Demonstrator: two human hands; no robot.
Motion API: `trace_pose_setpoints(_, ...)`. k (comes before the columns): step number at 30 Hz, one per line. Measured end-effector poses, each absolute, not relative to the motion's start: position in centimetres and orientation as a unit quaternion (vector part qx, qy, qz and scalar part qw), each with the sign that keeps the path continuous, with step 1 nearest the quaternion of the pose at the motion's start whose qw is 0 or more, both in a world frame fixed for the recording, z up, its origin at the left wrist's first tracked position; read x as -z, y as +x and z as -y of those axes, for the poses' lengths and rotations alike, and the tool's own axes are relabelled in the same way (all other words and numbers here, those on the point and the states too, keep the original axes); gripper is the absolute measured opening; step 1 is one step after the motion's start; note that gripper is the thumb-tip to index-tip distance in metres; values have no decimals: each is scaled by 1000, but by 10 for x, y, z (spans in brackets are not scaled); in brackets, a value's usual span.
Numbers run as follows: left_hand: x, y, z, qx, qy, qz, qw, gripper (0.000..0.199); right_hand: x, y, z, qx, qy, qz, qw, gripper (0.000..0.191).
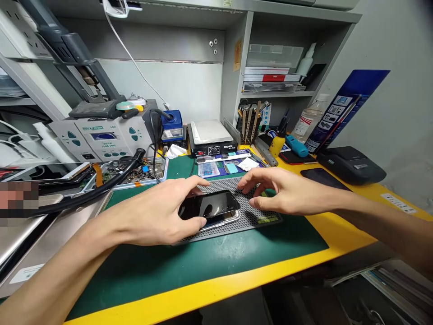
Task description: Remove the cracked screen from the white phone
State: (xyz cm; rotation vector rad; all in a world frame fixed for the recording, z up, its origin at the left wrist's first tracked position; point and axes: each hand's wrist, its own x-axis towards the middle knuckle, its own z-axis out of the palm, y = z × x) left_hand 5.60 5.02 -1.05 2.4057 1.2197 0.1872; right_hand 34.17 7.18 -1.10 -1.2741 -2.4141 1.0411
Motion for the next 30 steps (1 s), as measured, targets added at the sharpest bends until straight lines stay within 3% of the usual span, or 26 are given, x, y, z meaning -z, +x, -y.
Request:
trace_pose_setpoints(7,5,52,-54,-51,860,-448,241,46,18,336,-78,-366,-428,815,133,30)
trace_pose_setpoints(15,-4,51,-67,-40,812,-453,366,55,27,339,-84,-399,-413,806,142,33)
trace_pose_setpoints(30,-7,44,-78,-38,787,-444,427,46,37,324,-87,-187,-295,914,209,22)
